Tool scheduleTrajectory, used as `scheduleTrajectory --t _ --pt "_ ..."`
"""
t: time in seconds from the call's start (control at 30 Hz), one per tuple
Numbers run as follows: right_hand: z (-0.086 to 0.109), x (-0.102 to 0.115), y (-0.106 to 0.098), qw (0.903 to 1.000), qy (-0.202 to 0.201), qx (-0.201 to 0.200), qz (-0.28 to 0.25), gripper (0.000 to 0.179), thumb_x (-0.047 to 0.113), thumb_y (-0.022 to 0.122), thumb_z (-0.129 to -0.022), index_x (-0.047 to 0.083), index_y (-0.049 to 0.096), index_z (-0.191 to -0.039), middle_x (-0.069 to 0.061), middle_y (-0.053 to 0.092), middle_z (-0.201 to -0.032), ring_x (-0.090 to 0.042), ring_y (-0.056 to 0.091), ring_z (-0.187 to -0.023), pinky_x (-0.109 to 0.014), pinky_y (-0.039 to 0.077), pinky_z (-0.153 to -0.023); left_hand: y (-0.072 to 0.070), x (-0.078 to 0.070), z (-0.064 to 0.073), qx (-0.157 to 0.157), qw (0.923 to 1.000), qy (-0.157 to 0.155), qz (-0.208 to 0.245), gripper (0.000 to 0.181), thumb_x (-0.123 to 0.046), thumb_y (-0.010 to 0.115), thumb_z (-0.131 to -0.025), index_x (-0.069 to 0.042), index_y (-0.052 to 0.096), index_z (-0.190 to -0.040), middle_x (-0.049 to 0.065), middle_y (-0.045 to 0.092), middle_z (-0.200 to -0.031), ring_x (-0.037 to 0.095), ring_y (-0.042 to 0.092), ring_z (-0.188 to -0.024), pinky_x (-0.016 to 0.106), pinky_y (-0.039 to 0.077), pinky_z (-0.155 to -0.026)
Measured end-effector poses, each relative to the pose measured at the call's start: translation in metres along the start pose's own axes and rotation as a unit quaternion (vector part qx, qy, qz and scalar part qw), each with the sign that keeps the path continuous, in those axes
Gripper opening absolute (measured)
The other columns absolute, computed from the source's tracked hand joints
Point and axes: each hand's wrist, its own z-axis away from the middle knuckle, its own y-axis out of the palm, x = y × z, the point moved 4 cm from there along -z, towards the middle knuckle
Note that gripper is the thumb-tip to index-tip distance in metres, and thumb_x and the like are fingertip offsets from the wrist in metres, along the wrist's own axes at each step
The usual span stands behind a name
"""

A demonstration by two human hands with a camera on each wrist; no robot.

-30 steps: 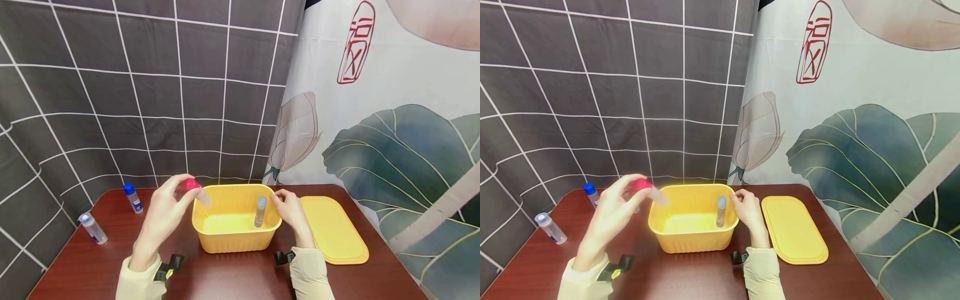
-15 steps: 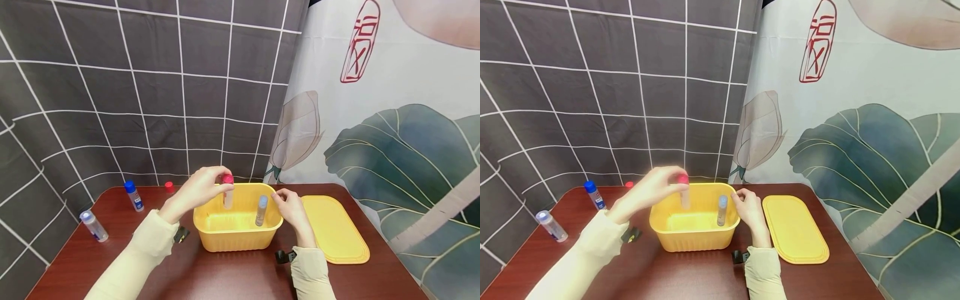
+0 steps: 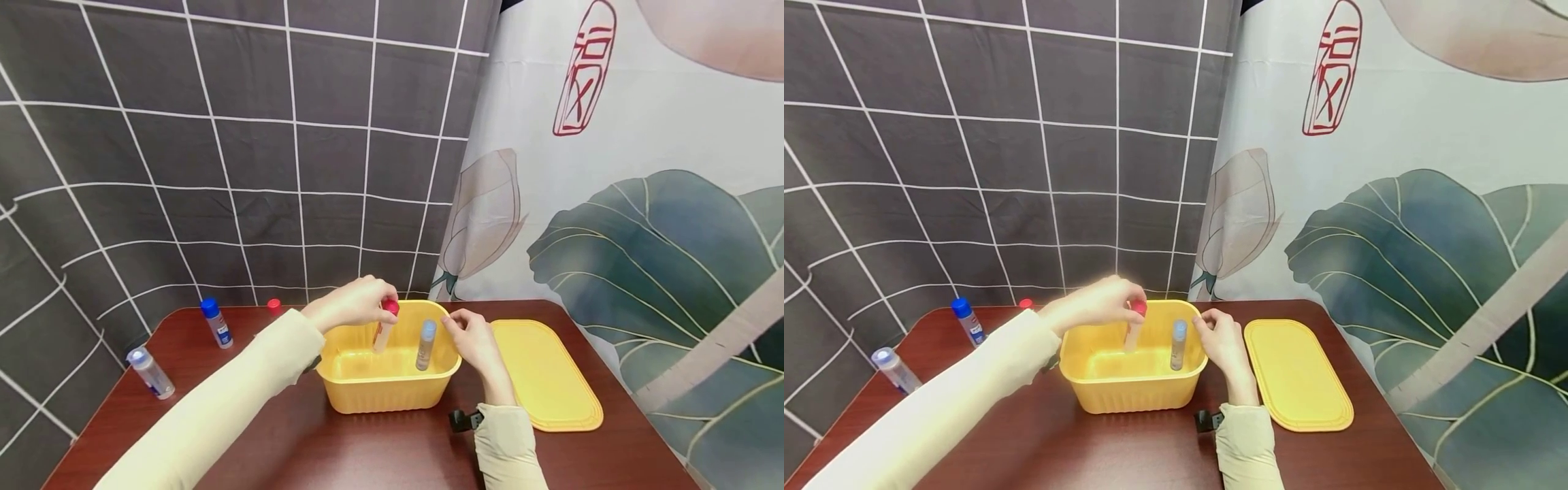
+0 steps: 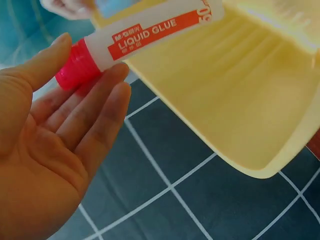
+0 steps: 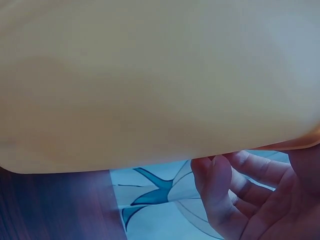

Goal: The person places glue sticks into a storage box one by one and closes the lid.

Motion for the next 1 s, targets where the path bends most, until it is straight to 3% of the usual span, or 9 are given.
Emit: scheduleTrajectory --t 0.27,0.5,0.77,1.0 --pt "-0.001 0.000 0.000 1.0000 0.001 -0.002 0.004 0.024 0.026 0.063 -0.096 0.004 0.070 -0.100 -0.006 0.057 -0.077 -0.021 0.055 -0.072 -0.030 0.046 -0.062 0.014 -0.010 -0.019 0.069 0.9963 0.017 -0.049 0.012 -0.020 0.077 -0.085 -0.013 0.068 -0.090 -0.005 0.059 -0.076 0.015 0.054 -0.074 0.026 0.047 -0.068" --pt "-0.001 -0.002 0.000 1.0000 0.005 0.005 0.004 0.024 0.027 0.062 -0.097 0.005 0.069 -0.100 -0.005 0.056 -0.076 -0.020 0.055 -0.071 -0.030 0.046 -0.061 0.023 -0.012 -0.029 0.103 0.9933 -0.021 -0.048 0.015 -0.020 0.078 -0.084 -0.013 0.067 -0.092 -0.004 0.060 -0.079 0.015 0.055 -0.077 0.024 0.048 -0.068" --pt "-0.001 -0.003 0.000 0.9998 -0.009 -0.014 0.007 0.022 0.025 0.064 -0.095 0.004 0.070 -0.097 -0.005 0.057 -0.073 -0.020 0.054 -0.068 -0.029 0.045 -0.060 0.032 -0.015 -0.037 0.108 0.9909 -0.016 -0.078 0.011 -0.016 0.077 -0.085 -0.013 0.067 -0.087 -0.005 0.060 -0.075 0.012 0.055 -0.072 0.023 0.046 -0.065" --pt "-0.001 -0.002 0.001 1.0000 -0.004 -0.007 0.005 0.023 0.026 0.063 -0.096 0.005 0.070 -0.098 -0.005 0.057 -0.075 -0.021 0.055 -0.070 -0.030 0.046 -0.061 0.038 -0.018 -0.041 0.110 0.9900 -0.006 -0.088 0.010 -0.014 0.076 -0.084 -0.013 0.066 -0.086 -0.005 0.059 -0.075 0.013 0.055 -0.072 0.023 0.046 -0.066"
